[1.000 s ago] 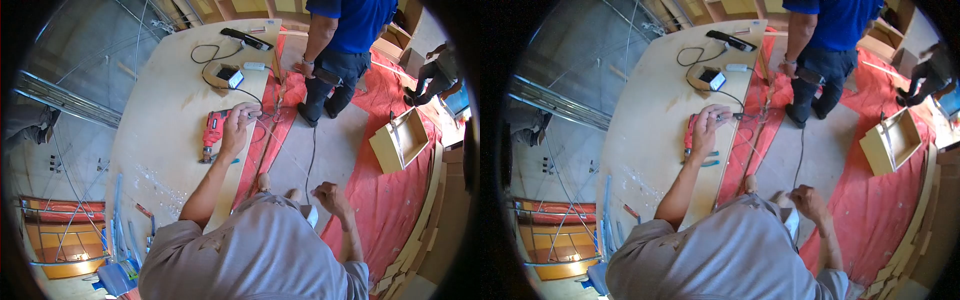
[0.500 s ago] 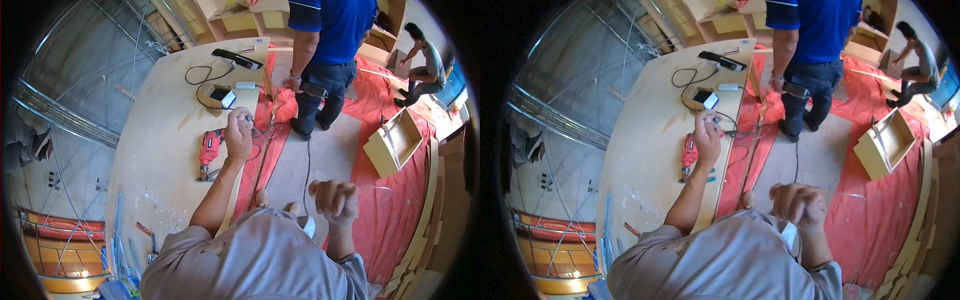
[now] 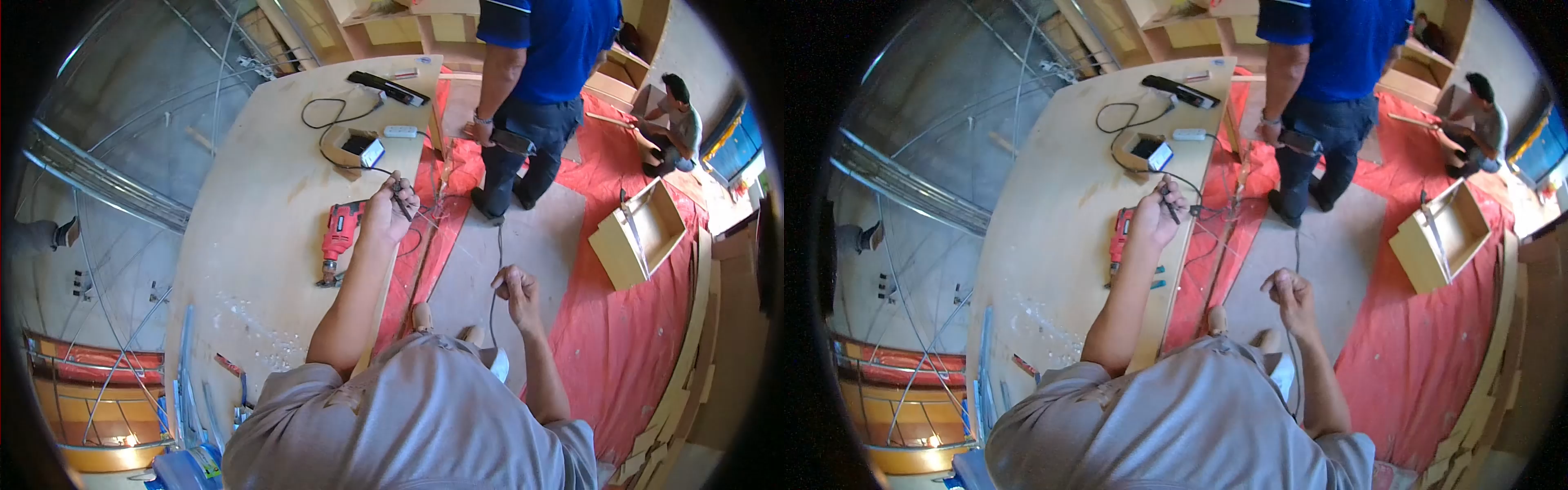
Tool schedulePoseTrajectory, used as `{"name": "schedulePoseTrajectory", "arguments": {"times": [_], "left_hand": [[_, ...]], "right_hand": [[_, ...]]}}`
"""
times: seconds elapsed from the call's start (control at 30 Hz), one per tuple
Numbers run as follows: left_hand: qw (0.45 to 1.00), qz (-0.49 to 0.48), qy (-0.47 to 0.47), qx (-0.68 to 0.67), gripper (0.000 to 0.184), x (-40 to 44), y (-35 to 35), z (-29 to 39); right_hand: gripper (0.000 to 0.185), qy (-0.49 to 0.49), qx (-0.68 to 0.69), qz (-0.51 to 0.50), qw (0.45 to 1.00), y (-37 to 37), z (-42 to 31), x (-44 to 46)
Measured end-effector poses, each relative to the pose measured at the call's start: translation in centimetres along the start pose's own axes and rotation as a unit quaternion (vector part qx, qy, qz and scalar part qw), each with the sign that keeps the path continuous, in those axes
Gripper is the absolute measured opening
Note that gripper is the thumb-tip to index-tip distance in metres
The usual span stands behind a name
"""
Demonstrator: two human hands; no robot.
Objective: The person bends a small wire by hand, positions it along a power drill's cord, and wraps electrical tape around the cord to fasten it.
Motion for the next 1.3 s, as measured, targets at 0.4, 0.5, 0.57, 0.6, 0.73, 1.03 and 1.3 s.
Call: {"name": "schedulePoseTrajectory", "arguments": {"times": [0.4, 0.5, 0.57, 0.6, 0.73, 1.03, 1.3], "left_hand": [[0.979, -0.006, 0.103, 0.176, 0.019, -3.6, 1.7, -4.7], [0.938, -0.085, 0.177, 0.287, 0.021, -5.7, 3.9, -5.9], [0.924, -0.066, 0.217, 0.307, 0.021, -7.0, 5.5, -6.5], [0.907, -0.066, 0.232, 0.346, 0.020, -7.4, 6.1, -7.0], [0.834, -0.046, 0.297, 0.462, 0.022, -9.5, 7.4, -9.3], [0.510, -0.249, 0.026, 0.823, 0.018, -9.1, 8.8, -13.9], [0.600, -0.146, 0.057, 0.785, 0.011, -8.1, 11.1, -13.4]], "right_hand": [[0.042, 0.067, -0.002, 0.177, 0.982, 6.7, -4.3, 1.2], [0.040, 0.092, 0.076, 0.187, 0.975, 8.8, -4.1, 1.2], [0.042, 0.072, 0.069, 0.191, 0.977, 8.5, -4.1, 1.3], [0.043, 0.060, 0.095, 0.182, 0.977, 8.7, -3.5, 1.3], [0.043, 0.055, 0.139, 0.168, 0.974, 8.4, -3.9, 1.3], [0.045, 0.074, 0.065, 0.109, 0.989, 6.8, -4.1, 1.5], [0.045, 0.081, 0.086, 0.089, 0.989, 7.0, -4.2, 0.8]]}}
Point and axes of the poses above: each hand's wrist, its own x-axis towards the middle knuckle, its own y-axis out of the back of the hand, z = x × y, the point moved 2 cm from there along x, towards the middle knuckle, and after that the axes turned 2 degrees about z, right-handed, at the moved point
